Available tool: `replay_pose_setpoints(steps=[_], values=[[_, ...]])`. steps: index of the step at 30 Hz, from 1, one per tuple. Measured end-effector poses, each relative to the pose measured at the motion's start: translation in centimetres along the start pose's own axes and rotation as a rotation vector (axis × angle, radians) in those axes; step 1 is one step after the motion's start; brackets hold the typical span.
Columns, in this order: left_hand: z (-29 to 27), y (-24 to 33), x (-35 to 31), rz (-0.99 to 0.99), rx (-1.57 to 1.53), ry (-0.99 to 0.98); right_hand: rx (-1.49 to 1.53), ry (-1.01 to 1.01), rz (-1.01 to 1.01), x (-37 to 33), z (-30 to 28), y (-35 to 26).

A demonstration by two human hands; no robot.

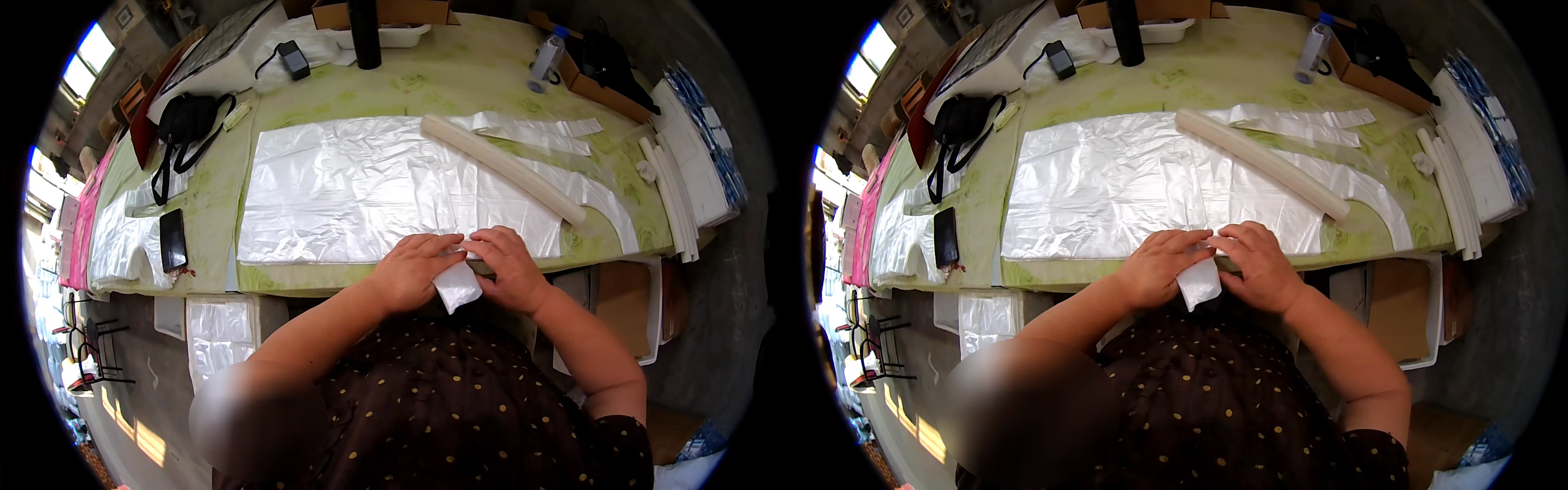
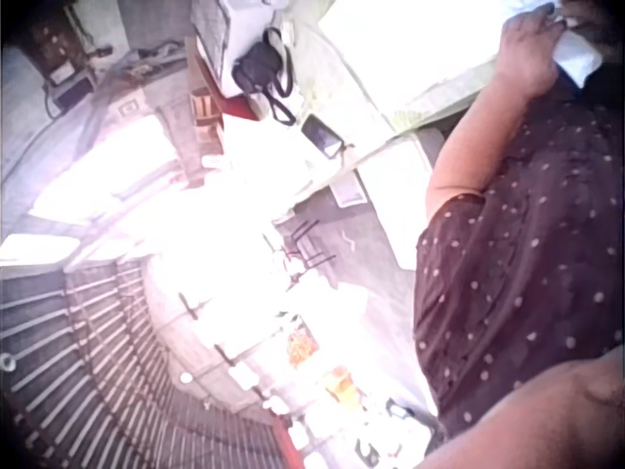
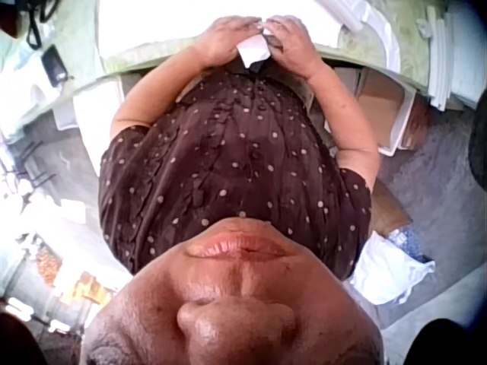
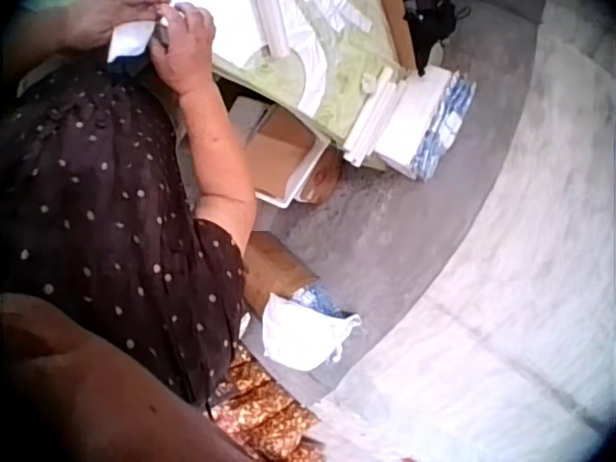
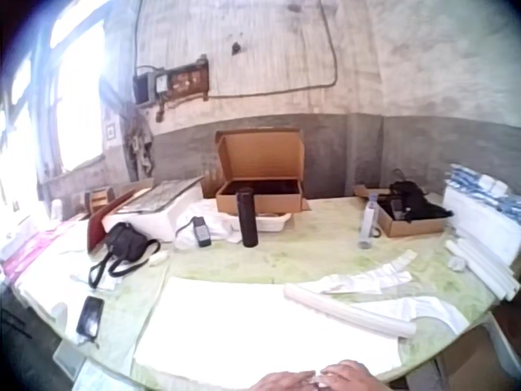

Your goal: The person wraps a white rectangular item in clear plastic wrap on a work table. They roll the item in the wrap, fold the edges, and place the finished package into a white bin. The process is repeated for multiple items.

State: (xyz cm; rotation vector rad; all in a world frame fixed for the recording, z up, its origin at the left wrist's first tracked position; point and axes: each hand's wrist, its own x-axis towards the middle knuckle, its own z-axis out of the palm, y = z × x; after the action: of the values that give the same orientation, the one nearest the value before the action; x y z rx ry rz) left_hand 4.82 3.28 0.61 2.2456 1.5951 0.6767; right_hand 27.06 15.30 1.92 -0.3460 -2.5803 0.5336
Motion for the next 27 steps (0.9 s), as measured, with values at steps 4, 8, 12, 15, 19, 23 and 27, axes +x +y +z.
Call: replay_pose_setpoints(steps=[4, 8, 12, 15, 19, 23, 27], values=[[0.0, -0.3, 0.3, -0.022, -0.192, 0.150, 0.179, 0.100, 0.013, 2.3, 1.7, 0.2], [0.7, 0.1, 0.0, -0.275, -0.592, 0.363, 0.393, 0.059, 0.340, 5.1, 1.8, 0.3], [0.5, 0.2, 0.1, -0.449, -0.724, 0.401, 0.513, -0.034, 0.690, 7.1, 3.0, 1.0], [0.5, -0.1, 0.3, -0.409, -0.655, 0.441, 0.322, -0.155, 0.773, 8.6, 3.0, 1.6], [0.5, -0.6, 0.0, -0.390, -0.544, 0.453, 0.262, -0.250, 0.846, 10.1, 2.7, 1.3], [-1.1, -0.4, -0.1, -0.429, -0.617, 0.275, 0.214, -0.249, 0.854, 10.3, 3.5, 2.1], [-3.8, 0.7, 0.6, -0.450, -0.139, 0.077, 0.174, -0.238, 0.863, 10.2, 3.8, 2.1]])
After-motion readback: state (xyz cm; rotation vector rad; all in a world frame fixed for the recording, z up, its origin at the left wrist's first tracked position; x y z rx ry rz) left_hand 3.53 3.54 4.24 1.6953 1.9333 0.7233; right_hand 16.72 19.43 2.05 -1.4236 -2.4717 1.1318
